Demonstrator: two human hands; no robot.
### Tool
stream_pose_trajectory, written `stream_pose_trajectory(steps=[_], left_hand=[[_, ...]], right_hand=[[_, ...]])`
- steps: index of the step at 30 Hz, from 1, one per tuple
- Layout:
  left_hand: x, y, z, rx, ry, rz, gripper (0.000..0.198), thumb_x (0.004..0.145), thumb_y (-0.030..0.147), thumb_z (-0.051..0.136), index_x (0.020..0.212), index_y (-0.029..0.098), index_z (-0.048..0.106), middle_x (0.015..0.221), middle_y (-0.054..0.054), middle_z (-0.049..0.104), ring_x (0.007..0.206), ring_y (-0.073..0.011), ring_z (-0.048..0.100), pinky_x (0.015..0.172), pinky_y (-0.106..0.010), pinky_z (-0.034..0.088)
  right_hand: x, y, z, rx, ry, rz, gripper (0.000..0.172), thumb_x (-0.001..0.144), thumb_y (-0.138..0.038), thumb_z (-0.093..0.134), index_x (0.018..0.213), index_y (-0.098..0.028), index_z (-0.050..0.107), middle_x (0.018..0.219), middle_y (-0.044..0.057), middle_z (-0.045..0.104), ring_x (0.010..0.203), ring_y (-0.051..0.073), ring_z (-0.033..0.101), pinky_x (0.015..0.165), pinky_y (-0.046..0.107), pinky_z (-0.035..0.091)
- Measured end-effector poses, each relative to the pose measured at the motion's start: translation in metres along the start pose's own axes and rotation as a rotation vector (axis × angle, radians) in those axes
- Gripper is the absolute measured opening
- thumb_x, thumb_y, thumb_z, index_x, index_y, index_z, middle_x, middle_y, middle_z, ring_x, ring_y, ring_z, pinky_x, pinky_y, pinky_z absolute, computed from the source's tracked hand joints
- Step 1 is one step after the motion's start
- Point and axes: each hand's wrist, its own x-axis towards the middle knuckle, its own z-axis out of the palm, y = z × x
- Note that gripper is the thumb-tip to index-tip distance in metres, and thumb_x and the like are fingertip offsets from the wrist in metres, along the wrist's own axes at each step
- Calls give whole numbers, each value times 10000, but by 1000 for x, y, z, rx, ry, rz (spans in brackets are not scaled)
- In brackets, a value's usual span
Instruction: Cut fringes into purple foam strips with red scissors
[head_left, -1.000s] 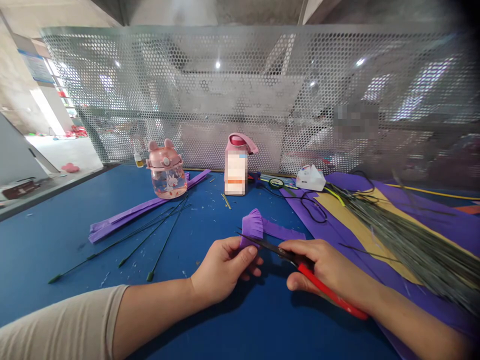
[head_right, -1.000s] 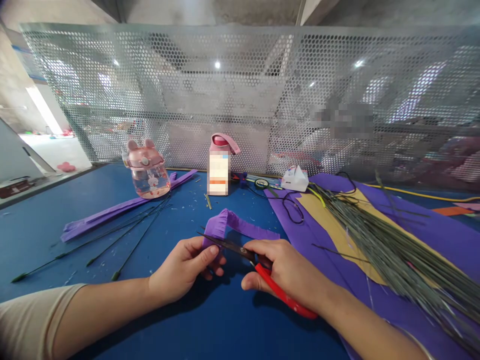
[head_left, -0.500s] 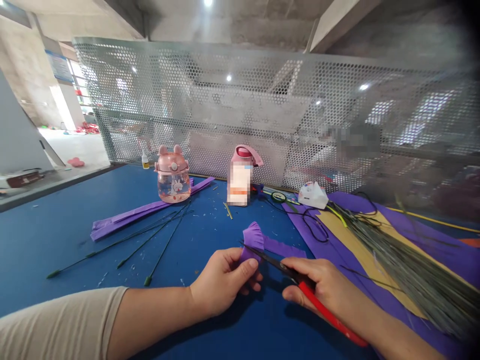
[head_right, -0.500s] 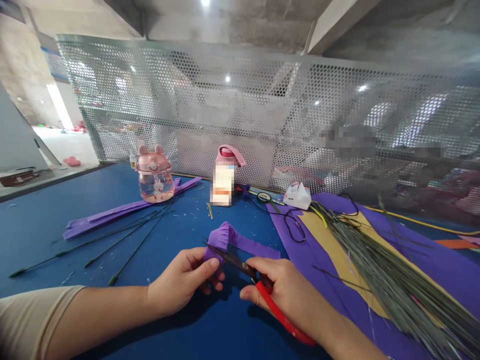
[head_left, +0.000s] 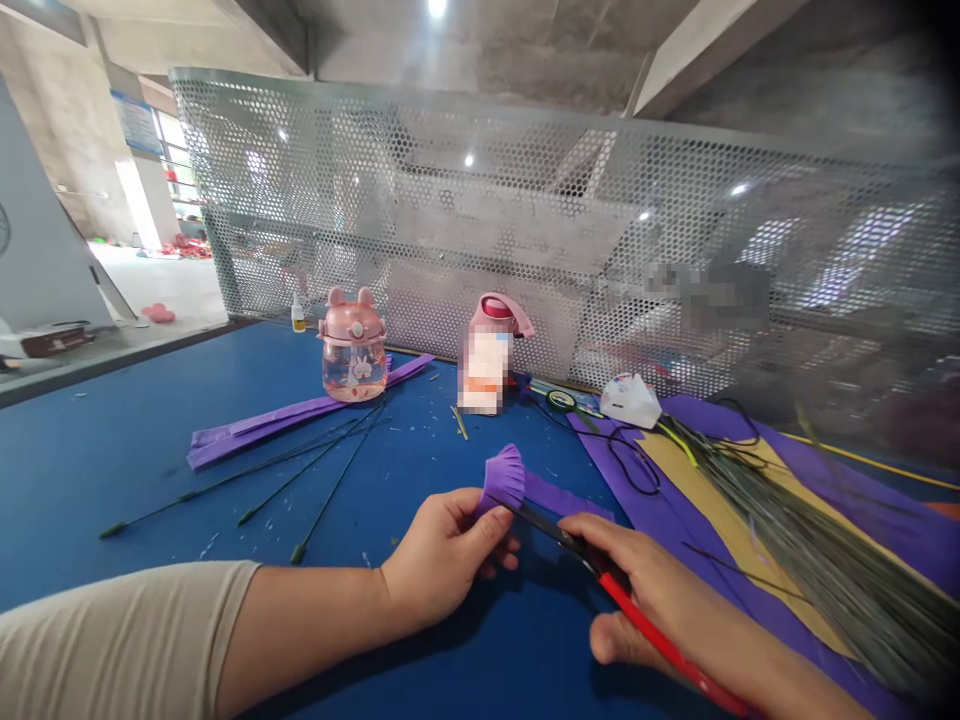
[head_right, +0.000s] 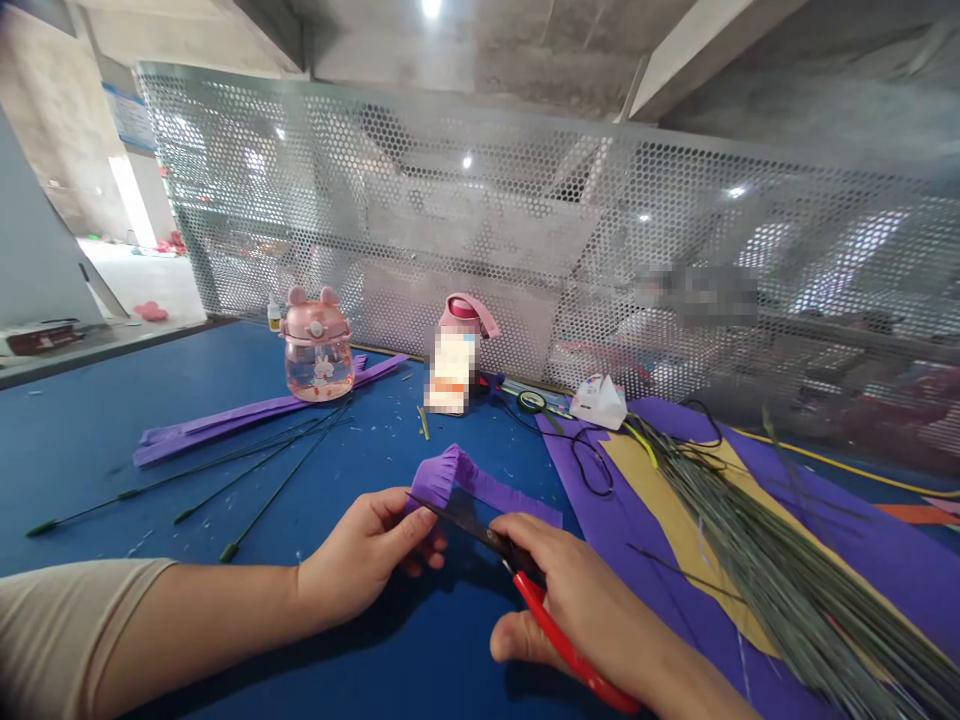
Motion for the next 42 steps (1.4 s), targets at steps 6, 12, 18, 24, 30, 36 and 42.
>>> stream_pose_trajectory(steps=[6,12,18,24,30,36,42], left_hand=[[-2,-1,0,31,-41,24,401,733,530,575,734,129,577,674,-27,595,590,-102,560,512,-197,399],[-3,0,1,77,-67,43,395,745,518,568,719,125,598,659,-33,598,594,-110,562,521,-203,412],[-3,0,0,84,-44,29,380,751,498,573,732,121,606,687,-44,620,610,-116,580,527,-209,422],[-4,-1,-1,91,-22,10,390,735,515,584,742,126,595,720,-54,636,632,-126,600,536,-209,437],[-4,0,0,96,-20,7,373,744,501,580,734,128,594,706,-43,630,625,-124,597,534,-213,435],[2,-3,-1,96,-17,3,358,757,486,572,757,127,580,706,-34,621,626,-117,603,528,-203,431],[4,-6,-5,47,10,36,338,742,465,595,785,131,559,690,-21,606,582,-102,593,510,-199,432]], right_hand=[[1,-10,-2,13,-9,2,629,579,-572,727,1070,-206,583,895,47,637,720,214,567,614,268,468],[4,-24,-4,29,-16,5,412,697,-527,658,940,-196,617,798,36,617,674,186,538,592,257,444],[6,-28,-5,44,-47,31,311,772,-494,595,814,-186,590,718,21,567,610,151,469,546,246,398],[7,-28,-5,50,-13,22,251,776,-438,618,790,-188,600,663,3,521,585,131,419,524,231,374],[5,-25,-3,89,-15,34,252,793,-442,590,765,-191,576,631,-25,475,545,108,387,489,206,352],[7,-18,3,100,-3,55,279,784,-458,585,839,-184,583,669,-18,525,563,112,413,497,203,346],[17,-24,1,31,-47,32,489,710,-521,637,1015,-146,563,630,-38,486,534,100,375,485,201,296]])
